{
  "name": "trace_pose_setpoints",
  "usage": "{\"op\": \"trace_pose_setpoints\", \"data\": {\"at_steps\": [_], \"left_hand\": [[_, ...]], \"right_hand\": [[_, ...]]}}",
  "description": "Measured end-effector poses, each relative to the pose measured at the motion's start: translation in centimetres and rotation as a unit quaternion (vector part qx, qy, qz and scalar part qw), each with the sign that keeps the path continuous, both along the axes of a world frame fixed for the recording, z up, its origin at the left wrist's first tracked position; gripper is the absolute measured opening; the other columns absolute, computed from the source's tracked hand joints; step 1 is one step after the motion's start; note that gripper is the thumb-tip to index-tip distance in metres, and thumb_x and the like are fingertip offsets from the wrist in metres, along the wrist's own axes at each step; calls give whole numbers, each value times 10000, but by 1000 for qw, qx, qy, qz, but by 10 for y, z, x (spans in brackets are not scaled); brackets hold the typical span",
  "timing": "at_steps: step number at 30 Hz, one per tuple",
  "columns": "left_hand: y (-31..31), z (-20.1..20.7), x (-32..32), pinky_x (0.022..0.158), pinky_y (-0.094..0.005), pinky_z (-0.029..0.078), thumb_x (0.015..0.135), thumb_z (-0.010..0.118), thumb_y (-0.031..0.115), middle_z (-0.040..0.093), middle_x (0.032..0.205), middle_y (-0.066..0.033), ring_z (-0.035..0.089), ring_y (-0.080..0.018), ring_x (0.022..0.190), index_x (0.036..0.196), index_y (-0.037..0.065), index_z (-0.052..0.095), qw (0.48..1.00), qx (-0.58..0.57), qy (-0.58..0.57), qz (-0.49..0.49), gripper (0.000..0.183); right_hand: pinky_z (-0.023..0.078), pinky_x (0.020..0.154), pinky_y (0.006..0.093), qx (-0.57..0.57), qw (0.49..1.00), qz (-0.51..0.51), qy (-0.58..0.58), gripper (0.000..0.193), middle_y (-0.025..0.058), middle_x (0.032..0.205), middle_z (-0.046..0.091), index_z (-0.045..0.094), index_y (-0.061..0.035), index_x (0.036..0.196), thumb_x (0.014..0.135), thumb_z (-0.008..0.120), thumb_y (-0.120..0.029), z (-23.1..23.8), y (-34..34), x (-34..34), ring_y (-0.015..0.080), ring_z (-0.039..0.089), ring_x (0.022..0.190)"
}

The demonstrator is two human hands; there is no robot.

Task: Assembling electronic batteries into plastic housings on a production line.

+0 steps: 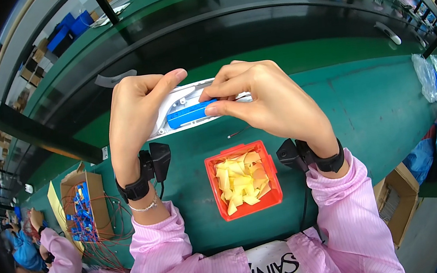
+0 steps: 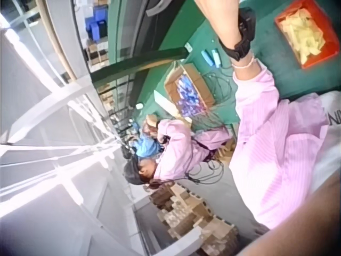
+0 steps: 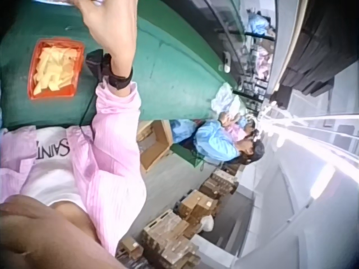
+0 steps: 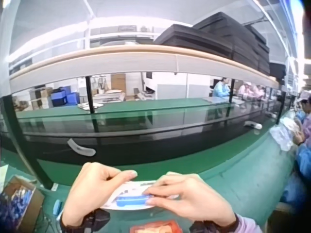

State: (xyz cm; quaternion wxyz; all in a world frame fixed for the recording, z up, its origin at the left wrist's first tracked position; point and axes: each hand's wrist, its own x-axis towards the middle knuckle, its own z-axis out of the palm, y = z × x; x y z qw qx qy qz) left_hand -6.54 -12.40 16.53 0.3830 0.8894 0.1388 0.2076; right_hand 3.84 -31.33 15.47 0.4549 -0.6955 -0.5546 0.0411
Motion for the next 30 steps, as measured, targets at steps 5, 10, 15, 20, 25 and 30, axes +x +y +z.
{"op": "trace_pose_setpoints", "data": {"at_steps": [5,10,15,20,25,30], "left_hand": [[-1,-2,2,447,-231,356,901,707,331,570,511,-41,476,-23,488,776,-88,713,999,-32,-16,16,437],[-4,0,2,459,-237,338,906,706,330,557,521,-11,445,-25,503,788,-77,720,998,-29,-39,40,424],[-2,-2,2,467,-236,335,911,702,332,556,538,-1,438,-19,524,799,-77,721,997,-46,-45,36,425],[1,-9,4,467,-235,338,918,693,344,563,548,2,445,-17,528,794,-75,723,997,-53,-42,32,438],[8,-27,34,480,-268,431,881,666,539,618,562,-98,574,-104,515,811,-37,742,994,-98,4,-57,585],[34,-52,86,557,-304,494,852,719,510,640,723,-90,622,-125,620,983,-61,681,963,-194,103,-158,587]], "right_hand": [[512,710,351,30,998,20,-44,210,119,912,622,737,-3,1011,827,736,-104,-6,0,4,239,623,818],[509,767,369,67,978,-12,-195,289,110,957,578,708,-2,1071,802,748,-99,-2,3,-7,254,598,913],[511,784,365,85,961,11,-264,380,99,979,604,649,3,1069,712,766,-50,-10,8,-4,276,594,934],[513,760,375,104,963,45,-243,312,104,922,624,649,1,963,676,769,-15,-15,16,4,288,606,887],[522,744,375,54,985,53,-157,296,116,909,662,690,-15,969,687,780,-19,-18,9,33,294,621,861],[482,942,394,87,944,-130,-289,570,123,1244,628,652,-132,1280,729,788,-82,0,-11,56,298,574,1093]]}}
